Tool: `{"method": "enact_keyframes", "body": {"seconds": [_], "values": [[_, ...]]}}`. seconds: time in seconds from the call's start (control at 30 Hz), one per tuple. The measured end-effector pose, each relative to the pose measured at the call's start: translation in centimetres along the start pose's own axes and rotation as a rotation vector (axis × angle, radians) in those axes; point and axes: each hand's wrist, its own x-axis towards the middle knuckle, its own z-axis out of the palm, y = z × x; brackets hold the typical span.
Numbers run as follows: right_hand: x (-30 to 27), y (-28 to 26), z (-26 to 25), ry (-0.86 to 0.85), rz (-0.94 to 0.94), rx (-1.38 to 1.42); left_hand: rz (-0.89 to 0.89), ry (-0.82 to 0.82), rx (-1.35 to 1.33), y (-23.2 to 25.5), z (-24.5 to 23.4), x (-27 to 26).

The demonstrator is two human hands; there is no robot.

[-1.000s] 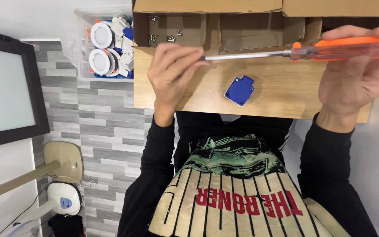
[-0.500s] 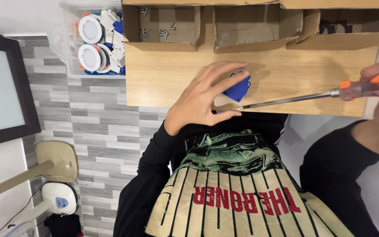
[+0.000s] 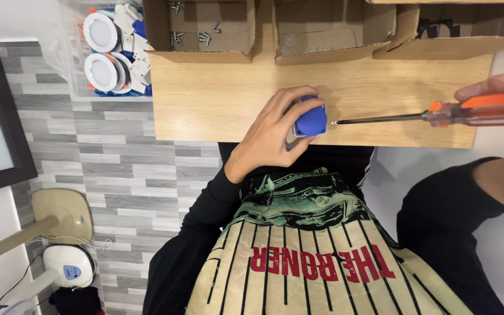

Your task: The person assembles a blue and white electrical component by securing it with screws using an orange screwdriver. They retrieve screws from a cardboard box, tighten them into the component, and then place the finished assembly into a larger box.

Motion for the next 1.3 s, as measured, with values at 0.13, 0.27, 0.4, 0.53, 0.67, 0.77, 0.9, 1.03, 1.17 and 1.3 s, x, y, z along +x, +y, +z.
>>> {"method": "enact_keyframes", "body": {"seconds": [0.13, 0.27, 0.4, 0.53, 0.67, 0.77, 0.9, 1.03, 1.17, 1.3], "values": [[1.0, -3.5, 0.5, -0.059, -0.019, -0.008, -0.037, 0.113, 0.044, -0.1, 1.4, 0.0], [2.2, -6.3, 1.6, -0.04, -0.001, 0.06, -0.058, 0.159, 0.082, -0.1, 2.1, 0.0], [3.6, -8.1, 2.2, -0.094, 0.011, 0.044, -0.063, 0.12, 0.031, 0.2, 1.5, 0.0], [4.5, -10.3, 4.0, -0.044, 0.018, 0.023, -0.039, 0.04, -0.12, 0.1, 0.9, 0.1], [6.0, -14.4, 3.0, -0.234, 0.128, 0.025, -0.034, -0.02, -0.178, -0.3, 0.5, -0.1], [6.6, -14.8, 3.3, -0.322, 0.136, 0.126, -0.033, -0.014, -0.181, -0.3, 0.5, -0.1], [7.3, -13.3, 3.3, -0.357, 0.072, 0.026, -0.039, -0.012, -0.196, -0.3, 0.4, 0.0], [6.5, -13.6, 4.0, -0.164, -0.03, -0.247, -0.043, -0.008, -0.203, -0.4, 0.5, -0.1], [6.3, -8.7, 5.0, -0.051, -0.327, -0.257, -0.045, -0.004, -0.202, -0.2, 0.3, 0.0], [7.1, -7.9, 4.4, -0.039, -0.505, -0.214, -0.047, -0.007, -0.205, -0.3, 0.3, 0.0]]}}
